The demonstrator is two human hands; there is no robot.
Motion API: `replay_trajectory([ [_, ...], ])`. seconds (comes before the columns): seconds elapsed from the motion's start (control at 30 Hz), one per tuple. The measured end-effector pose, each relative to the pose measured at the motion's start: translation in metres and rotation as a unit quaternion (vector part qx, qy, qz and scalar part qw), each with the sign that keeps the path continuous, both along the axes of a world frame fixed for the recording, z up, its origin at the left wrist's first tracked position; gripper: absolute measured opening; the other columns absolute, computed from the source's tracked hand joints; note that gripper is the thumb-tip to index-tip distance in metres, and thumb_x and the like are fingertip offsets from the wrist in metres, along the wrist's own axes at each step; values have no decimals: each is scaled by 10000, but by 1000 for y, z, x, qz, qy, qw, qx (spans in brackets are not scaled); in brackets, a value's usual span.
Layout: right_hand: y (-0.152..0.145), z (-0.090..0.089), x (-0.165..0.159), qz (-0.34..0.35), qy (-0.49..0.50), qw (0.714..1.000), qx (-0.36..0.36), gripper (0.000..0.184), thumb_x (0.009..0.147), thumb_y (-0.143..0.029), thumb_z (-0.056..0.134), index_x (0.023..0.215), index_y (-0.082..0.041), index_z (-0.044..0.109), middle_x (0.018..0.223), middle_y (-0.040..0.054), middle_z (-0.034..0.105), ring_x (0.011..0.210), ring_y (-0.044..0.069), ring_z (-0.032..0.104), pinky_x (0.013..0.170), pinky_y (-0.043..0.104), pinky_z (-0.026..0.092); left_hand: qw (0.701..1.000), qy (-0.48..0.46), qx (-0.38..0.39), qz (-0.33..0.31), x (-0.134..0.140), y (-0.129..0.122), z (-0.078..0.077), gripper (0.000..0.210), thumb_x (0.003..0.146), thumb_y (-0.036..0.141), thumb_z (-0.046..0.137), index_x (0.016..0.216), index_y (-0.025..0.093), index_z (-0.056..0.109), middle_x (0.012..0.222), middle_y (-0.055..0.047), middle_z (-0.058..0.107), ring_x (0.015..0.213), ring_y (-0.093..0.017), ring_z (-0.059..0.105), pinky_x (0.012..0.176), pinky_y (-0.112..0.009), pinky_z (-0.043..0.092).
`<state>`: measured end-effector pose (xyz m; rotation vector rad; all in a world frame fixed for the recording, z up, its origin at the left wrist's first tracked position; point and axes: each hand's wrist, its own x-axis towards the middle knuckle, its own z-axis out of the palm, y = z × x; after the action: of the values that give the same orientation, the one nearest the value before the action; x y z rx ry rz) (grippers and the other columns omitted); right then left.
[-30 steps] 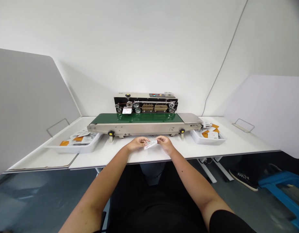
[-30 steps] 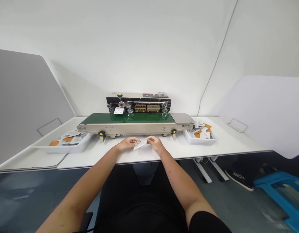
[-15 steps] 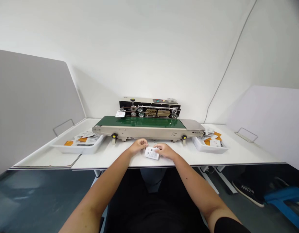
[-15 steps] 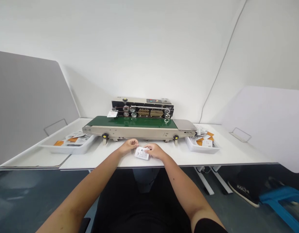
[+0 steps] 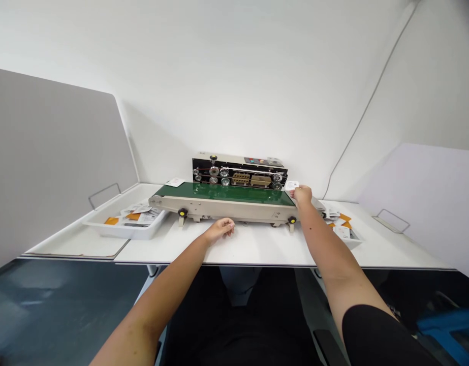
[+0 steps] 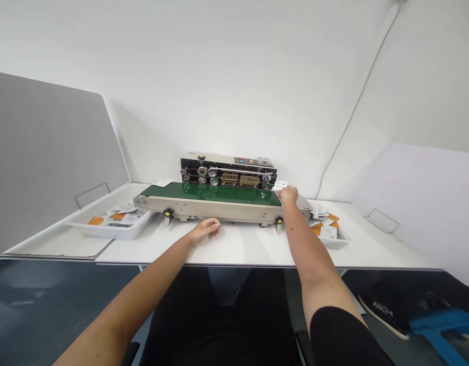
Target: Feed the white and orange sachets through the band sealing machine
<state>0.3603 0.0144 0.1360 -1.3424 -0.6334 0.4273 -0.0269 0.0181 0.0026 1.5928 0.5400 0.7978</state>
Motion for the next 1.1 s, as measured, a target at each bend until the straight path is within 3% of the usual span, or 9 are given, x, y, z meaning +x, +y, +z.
replay_trajectory([
  [0.13, 20, -4, -19, 65, 31, 996, -49, 123, 711, -70, 672, 796, -124, 602, 538, 4, 565, 488, 121, 563, 481, 223, 510, 1000, 2, 5, -1, 0, -1, 1, 447, 808, 575, 695, 892, 147, 594, 744, -35, 666, 593, -111, 565, 557, -230, 370],
  [0.3, 22, 0, -37, 92, 10, 994, -62, 97, 755, -128, 681, 844, -116, 644, 637, 33, 603, 582, 133, 587, 604, 269, 546, 1000, 7, 8, -1, 0, 0, 1, 446, 809, 576, 691, 884, 149, 586, 745, -37, 660, 600, -113, 565, 571, -229, 388],
  [0.43, -8, -6, -63, -12, -156, 988, 18, 251, 841, -280, 625, 1052, -153, 670, 904, 77, 667, 813, 176, 621, 800, 323, 536, 998, 30, 44, 36, 2, 1, -2, 432, 807, 575, 677, 872, 156, 589, 758, -42, 668, 634, -129, 579, 589, -235, 415],
  [0.5, -34, -26, -87, -23, -333, 939, 83, 298, 898, -316, 547, 1129, -175, 672, 1015, 96, 677, 911, 199, 623, 877, 351, 513, 991, 62, 90, 77, 3, 1, -4, 390, 813, 542, 668, 870, 160, 615, 795, -48, 689, 683, -145, 600, 630, -246, 440],
  [0.63, -79, -90, -139, 257, -586, 762, 101, 348, 935, -293, 513, 1242, -234, 665, 1145, 89, 702, 1072, 217, 633, 975, 361, 483, 962, 144, 212, 95, 6, -4, -7, 274, 845, 437, 626, 910, 182, 706, 911, -53, 738, 810, -180, 640, 751, -270, 481],
  [0.7, -87, -121, -154, 316, -622, 716, 38, 391, 932, -299, 515, 1293, -222, 643, 1229, 96, 681, 1173, 236, 599, 1039, 384, 446, 945, 168, 267, 88, 6, -7, -8, 239, 853, 395, 613, 923, 205, 740, 940, -44, 754, 862, -191, 648, 803, -267, 482],
  [0.8, -84, -152, -160, 280, -596, 744, -113, 522, 925, -376, 529, 1401, -163, 550, 1439, 138, 535, 1374, 283, 440, 1142, 425, 333, 926, 184, 308, 119, 5, -7, -7, 219, 869, 360, 590, 905, 231, 763, 934, -36, 765, 869, -203, 658, 829, -271, 480],
  [0.93, -66, -161, -154, 226, -526, 777, -261, 811, 892, -620, 523, 1495, -92, 397, 1576, 202, 320, 1483, 358, 227, 1187, 481, 187, 920, 184, 306, 161, 4, -4, -6, 220, 872, 353, 576, 883, 244, 767, 923, -35, 768, 858, -226, 668, 822, -296, 486],
  [1.1, -37, -147, -159, 246, -512, 773, -282, 773, 843, -704, 549, 1432, -206, 503, 1502, 166, 457, 1403, 386, 373, 1138, 510, 240, 923, 180, 291, 173, 5, -4, -3, 181, 853, 325, 598, 866, 248, 761, 904, -32, 764, 879, -232, 660, 843, -291, 478],
])
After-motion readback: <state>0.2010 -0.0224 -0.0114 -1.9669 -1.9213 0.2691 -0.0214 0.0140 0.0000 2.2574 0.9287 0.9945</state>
